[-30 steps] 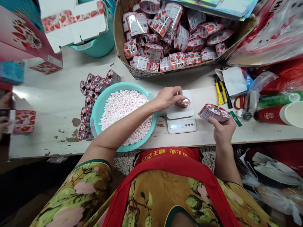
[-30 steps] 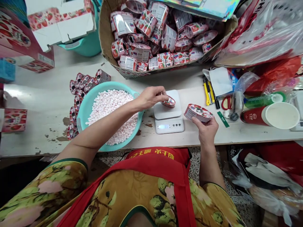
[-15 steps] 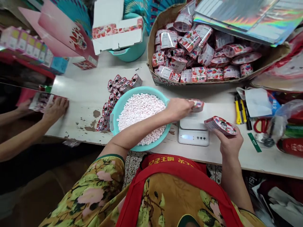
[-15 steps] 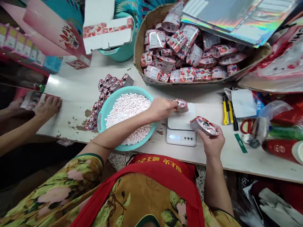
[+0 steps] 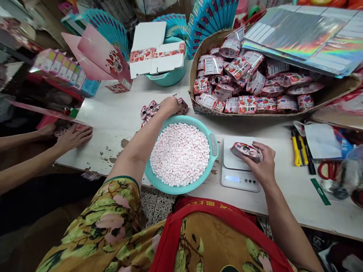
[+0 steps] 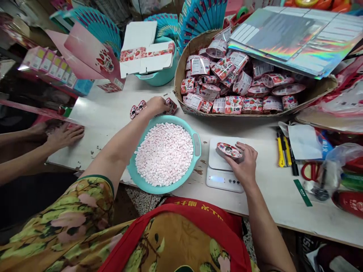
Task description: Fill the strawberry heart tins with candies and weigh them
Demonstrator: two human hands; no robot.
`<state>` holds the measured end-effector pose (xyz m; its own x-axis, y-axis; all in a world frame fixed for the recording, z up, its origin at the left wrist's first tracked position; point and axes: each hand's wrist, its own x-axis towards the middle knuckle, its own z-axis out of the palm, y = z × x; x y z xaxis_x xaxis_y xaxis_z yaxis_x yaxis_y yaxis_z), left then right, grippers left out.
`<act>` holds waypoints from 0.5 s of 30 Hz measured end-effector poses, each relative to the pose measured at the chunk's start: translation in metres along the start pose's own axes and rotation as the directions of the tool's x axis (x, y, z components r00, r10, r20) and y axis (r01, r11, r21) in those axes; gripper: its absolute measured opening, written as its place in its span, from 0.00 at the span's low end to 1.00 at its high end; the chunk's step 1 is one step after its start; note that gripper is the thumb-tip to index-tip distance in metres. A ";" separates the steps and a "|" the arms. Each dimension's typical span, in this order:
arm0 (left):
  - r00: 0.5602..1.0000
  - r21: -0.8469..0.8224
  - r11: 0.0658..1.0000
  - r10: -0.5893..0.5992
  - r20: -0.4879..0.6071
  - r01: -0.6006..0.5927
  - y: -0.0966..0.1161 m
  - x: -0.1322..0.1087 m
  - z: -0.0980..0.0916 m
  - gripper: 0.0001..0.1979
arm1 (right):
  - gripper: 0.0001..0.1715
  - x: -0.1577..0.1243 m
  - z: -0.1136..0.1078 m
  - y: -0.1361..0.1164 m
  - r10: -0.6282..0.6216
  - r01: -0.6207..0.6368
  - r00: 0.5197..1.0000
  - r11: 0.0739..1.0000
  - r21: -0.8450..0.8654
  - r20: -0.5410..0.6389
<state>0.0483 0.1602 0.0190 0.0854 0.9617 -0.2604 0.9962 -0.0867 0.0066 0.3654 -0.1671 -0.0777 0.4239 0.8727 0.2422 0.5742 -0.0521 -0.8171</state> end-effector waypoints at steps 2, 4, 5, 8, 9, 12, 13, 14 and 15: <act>0.999 0.089 0.996 0.005 0.035 -0.008 0.002 0.018 0.012 0.25 | 0.31 -0.003 -0.006 -0.001 -0.047 0.048 0.999 0.999 -0.024 0.008; 1.000 0.126 0.992 0.013 0.019 -0.015 -0.001 0.029 0.019 0.29 | 0.27 -0.005 -0.010 0.001 -0.082 0.083 0.996 0.996 -0.036 0.019; 1.000 0.122 0.992 0.012 0.003 -0.013 -0.005 0.032 0.022 0.30 | 0.26 -0.006 -0.011 0.002 -0.092 0.092 0.996 0.995 -0.038 0.016; 0.999 0.071 0.997 -0.015 -0.038 0.018 -0.023 0.035 0.025 0.31 | 0.26 -0.006 -0.011 0.005 -0.079 0.079 0.997 0.996 -0.030 0.000; 0.998 0.055 0.998 -0.031 -0.051 0.034 -0.031 0.035 0.026 0.31 | 0.27 -0.006 -0.011 0.005 -0.069 0.069 0.998 0.997 -0.027 -0.002; 0.992 0.032 0.995 -0.091 -0.089 0.094 -0.058 0.033 0.028 0.29 | 0.27 -0.004 -0.011 0.002 -0.045 0.046 0.999 0.999 -0.013 0.005; 0.989 0.033 0.992 -0.115 -0.094 0.118 -0.068 0.033 0.029 0.28 | 0.26 -0.004 -0.011 0.001 -0.037 0.037 0.999 0.999 -0.004 0.004; 0.986 0.035 0.989 -0.139 -0.095 0.143 -0.079 0.034 0.029 0.26 | 0.25 -0.004 -0.011 -0.001 -0.025 0.025 1.000 1.000 0.007 0.005; 0.982 0.036 0.985 -0.163 -0.094 0.167 -0.090 0.035 0.030 0.25 | 0.23 -0.004 -0.012 -0.003 -0.011 0.011 1.000 1.000 0.016 0.006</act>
<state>-0.0385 0.1934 -0.0194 -0.0766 0.9831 -0.1665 0.9953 0.0653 -0.0721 0.3701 -0.1761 -0.0700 0.4133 0.8761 0.2485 0.5673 -0.0343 -0.8228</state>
